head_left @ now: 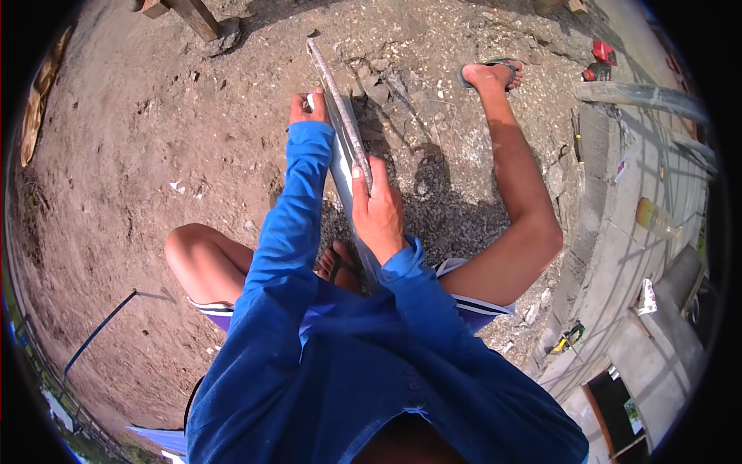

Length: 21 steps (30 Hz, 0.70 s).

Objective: Sawing a white metal gutter piece using a hacksaw.

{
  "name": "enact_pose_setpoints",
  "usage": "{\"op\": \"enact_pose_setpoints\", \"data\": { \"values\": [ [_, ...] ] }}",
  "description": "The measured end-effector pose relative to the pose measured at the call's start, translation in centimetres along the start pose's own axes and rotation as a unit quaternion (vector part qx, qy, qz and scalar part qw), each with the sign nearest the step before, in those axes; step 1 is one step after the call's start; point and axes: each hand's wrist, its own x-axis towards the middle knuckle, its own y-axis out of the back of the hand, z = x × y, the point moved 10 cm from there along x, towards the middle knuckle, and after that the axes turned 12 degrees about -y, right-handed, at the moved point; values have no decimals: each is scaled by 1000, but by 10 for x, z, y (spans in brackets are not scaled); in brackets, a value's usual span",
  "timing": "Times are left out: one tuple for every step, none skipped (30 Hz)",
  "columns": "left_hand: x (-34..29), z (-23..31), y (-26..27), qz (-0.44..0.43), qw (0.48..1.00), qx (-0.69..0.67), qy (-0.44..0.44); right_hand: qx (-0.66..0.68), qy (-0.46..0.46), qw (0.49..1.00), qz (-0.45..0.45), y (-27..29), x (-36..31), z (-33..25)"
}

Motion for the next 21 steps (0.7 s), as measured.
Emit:
{"op": "enact_pose_setpoints", "data": {
  "values": [
    [-3,3,-1,-1,1000,-2,1,-18,-17,1000,-5,-6,18,-1],
    [-2,4,-1,-4,1000,4,-6,-34,-33,999,-10,-12,29,-2],
    [-1,5,-1,-7,1000,10,-12,-34,-32,999,-8,-11,30,2],
    [-1,0,1,-6,1000,25,-1,-23,-27,999,5,-8,33,8],
    [3,-3,0,-4,1000,24,-3,-12,-22,1000,19,-7,34,13],
    [7,-4,-1,1,1000,22,-17,-14,-8,999,48,-4,33,16],
    [3,-1,1,2,999,21,-26,-17,-12,999,46,-3,30,15],
    [2,-1,0,2,1000,-13,-18,6,-14,999,37,-1,27,15],
    [0,-6,-1,1,1000,-12,-14,30,-17,999,29,2,24,13],
    [3,-9,0,0,1000,-9,-11,29,-56,998,-6,-2,24,17],
    [5,-11,1,-1,1000,-7,-9,29,-57,998,-7,0,21,14],
    [4,-13,2,-1,1000,-6,-9,19,-81,996,-25,-3,18,15],
    [2,-9,0,-7,1000,-9,2,10,-107,993,-41,-4,16,20],
    [0,-5,-2,-14,1000,-11,13,10,-107,993,-39,-4,15,23],
    [0,-2,-4,-15,1000,-12,12,19,-46,999,-7,0,14,15],
    [-1,1,0,-3,1000,-8,2,27,16,999,23,4,10,3],
    [-1,4,3,9,1000,-4,-9,27,16,999,22,3,9,2],
    [-2,4,4,8,1000,-4,-8,34,22,999,23,3,9,-1],
    [-2,7,4,7,1000,-11,-6,41,29,998,23,4,8,-4],
    [-3,9,4,6,1000,-19,-3,41,29,998,24,4,8,-3],
    [-3,10,2,6,1000,-20,-3,37,36,998,27,6,7,-4]
  ]
}}
